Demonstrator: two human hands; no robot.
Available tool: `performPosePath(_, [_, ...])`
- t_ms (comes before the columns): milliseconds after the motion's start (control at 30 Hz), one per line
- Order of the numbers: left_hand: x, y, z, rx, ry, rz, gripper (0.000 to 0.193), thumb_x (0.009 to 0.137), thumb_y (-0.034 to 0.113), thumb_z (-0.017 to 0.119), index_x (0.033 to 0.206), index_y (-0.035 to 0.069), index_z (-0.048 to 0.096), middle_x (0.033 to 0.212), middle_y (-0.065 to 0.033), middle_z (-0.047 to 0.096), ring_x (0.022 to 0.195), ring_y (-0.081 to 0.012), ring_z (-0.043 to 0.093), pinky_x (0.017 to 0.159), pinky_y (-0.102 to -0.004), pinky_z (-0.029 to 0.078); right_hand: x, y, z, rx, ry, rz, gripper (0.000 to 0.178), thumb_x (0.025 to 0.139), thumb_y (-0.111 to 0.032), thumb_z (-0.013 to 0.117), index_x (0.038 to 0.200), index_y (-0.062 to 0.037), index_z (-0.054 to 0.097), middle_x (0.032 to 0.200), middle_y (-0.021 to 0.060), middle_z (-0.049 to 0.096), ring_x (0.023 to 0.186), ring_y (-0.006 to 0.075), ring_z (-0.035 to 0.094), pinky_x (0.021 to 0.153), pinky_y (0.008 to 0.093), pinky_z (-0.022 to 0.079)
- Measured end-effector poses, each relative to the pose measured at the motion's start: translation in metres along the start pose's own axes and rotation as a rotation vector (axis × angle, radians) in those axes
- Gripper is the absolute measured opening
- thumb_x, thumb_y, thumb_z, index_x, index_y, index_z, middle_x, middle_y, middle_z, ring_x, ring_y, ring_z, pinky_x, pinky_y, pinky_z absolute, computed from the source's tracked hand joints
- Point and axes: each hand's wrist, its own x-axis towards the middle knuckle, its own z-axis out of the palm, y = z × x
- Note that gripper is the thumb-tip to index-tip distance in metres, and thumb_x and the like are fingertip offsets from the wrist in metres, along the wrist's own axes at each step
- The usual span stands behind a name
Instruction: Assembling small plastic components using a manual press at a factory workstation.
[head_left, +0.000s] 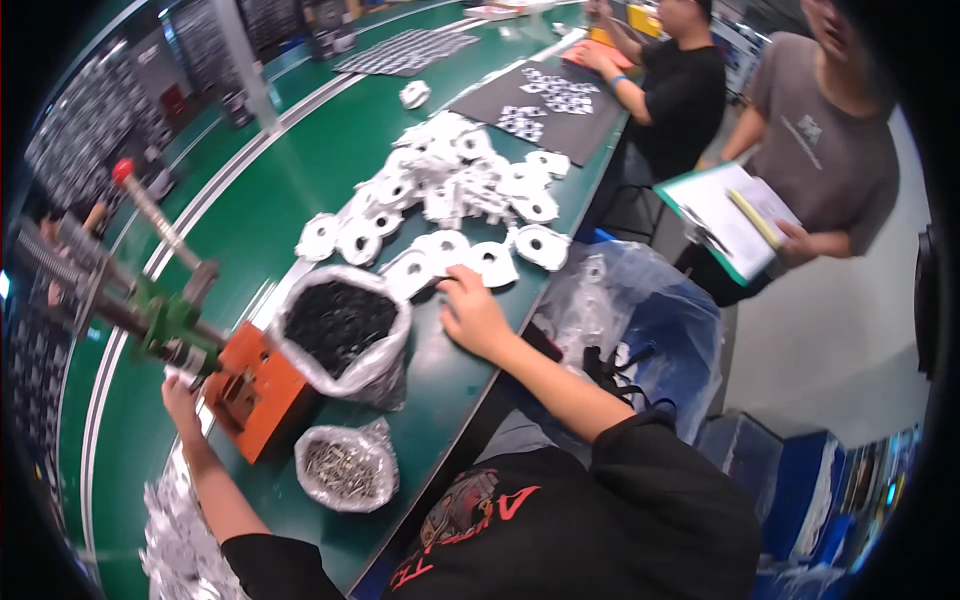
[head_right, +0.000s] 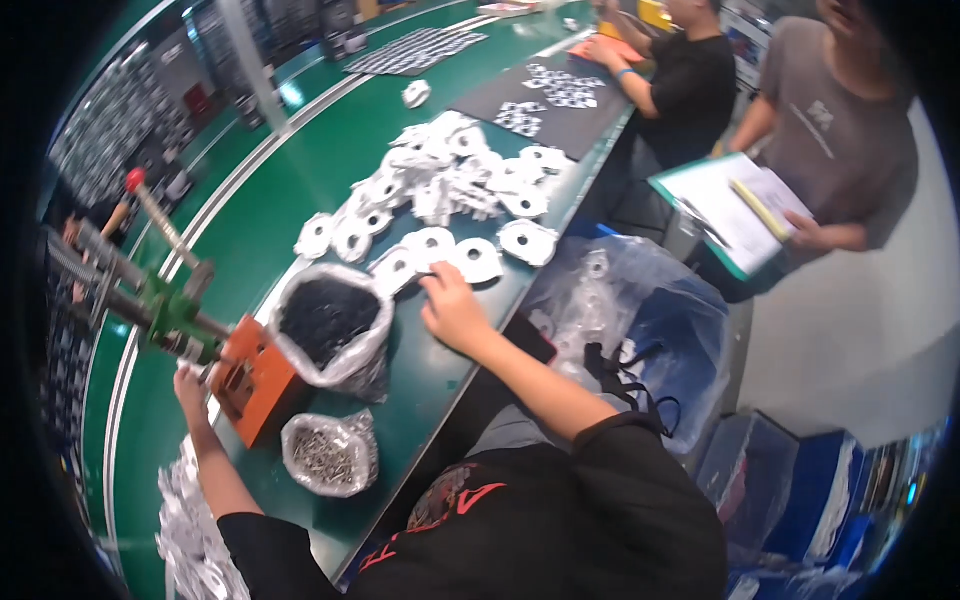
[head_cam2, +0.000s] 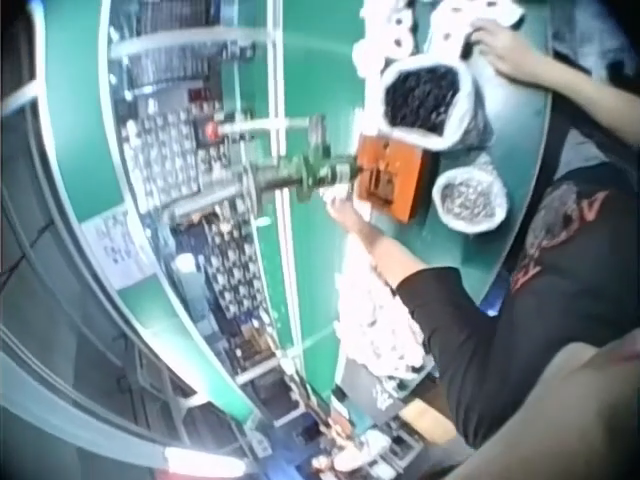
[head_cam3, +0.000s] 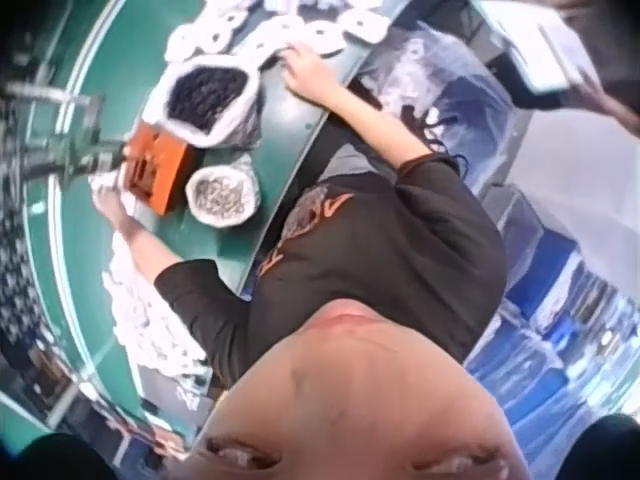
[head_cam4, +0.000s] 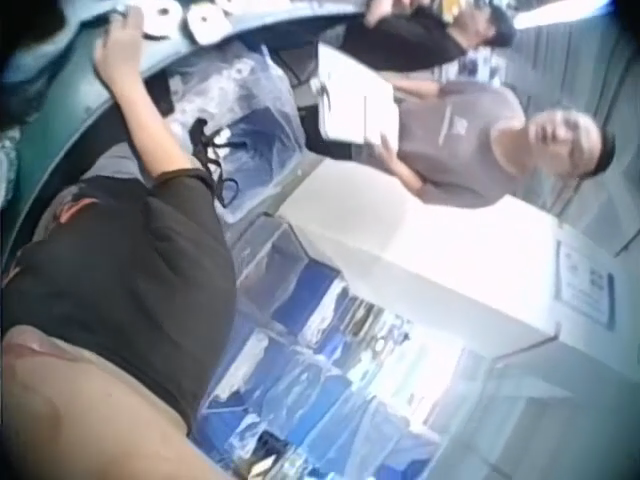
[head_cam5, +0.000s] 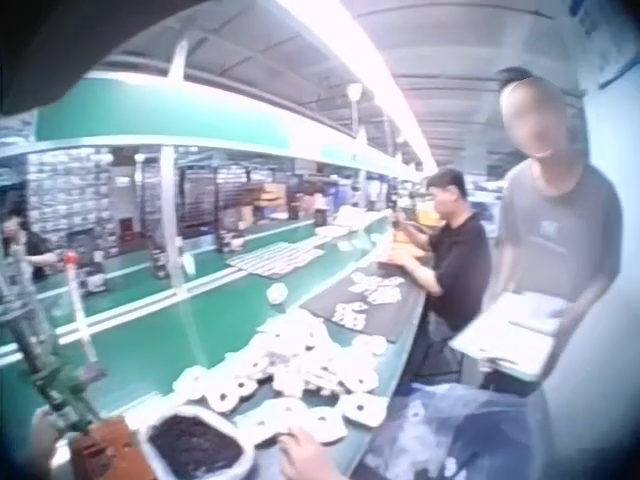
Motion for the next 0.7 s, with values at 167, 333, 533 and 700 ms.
performPosePath(167, [0.014,-0.011,-0.031,0.378,0.058,0.177,0.048,0.083,0.012,0.061,0.125,-0.004,0.046,0.118,-0.0132,0.054,0.108,-0.0203,0.051,0.093,-0.0327,0.039,0.001,-0.003,0.005,0.059,0.035,0.026,0.033,0.072,-0.003,0.063,0.104,0.0005,0.056,0.113,0.0194,0.048,0.113,0.0386,0.047,0.095,0.0418,0.042])
performPosePath(333, [-0.058,0.113,-0.028,0.14,-0.105,-0.056,0.034,0.093,0.025,0.054,0.124,0.011,0.05,0.113,-0.004,0.055,0.096,-0.0103,0.05,0.083,-0.026,0.039,0.003,0.005,0.001,0.035,0.127,0.038,0.032,0.071,-0.001,0.063,0.102,0.0012,0.055,0.112,0.0189,0.048,0.113,0.0385,0.046,0.094,0.0425,0.041])
performPosePath(533, [-0.209,0.209,-0.093,0.623,-0.448,0.076,0.04,0.092,0.018,0.054,0.128,0.002,0.046,0.121,-0.0127,0.054,0.112,-0.022,0.052,0.097,-0.0323,0.038,0.003,0.005,0.002,0.082,0.143,0.032,0.027,0.071,0.0,0.062,0.097,-0.0007,0.055,0.112,0.0176,0.047,0.117,0.0392,0.045,0.095,0.0445,0.041])
performPosePath(700, [-0.312,0.166,-0.141,0.91,-0.304,0.047,0.05,0.088,0.017,0.058,0.133,0.003,0.044,0.137,-0.0229,0.044,0.129,-0.0357,0.039,0.108,-0.0404,0.028,0.004,0.004,0.003,0.065,0.182,0.078,0.023,0.071,0.0,0.063,0.093,-0.0016,0.054,0.11,0.017,0.047,0.116,0.039,0.045,0.094,0.044,0.04])
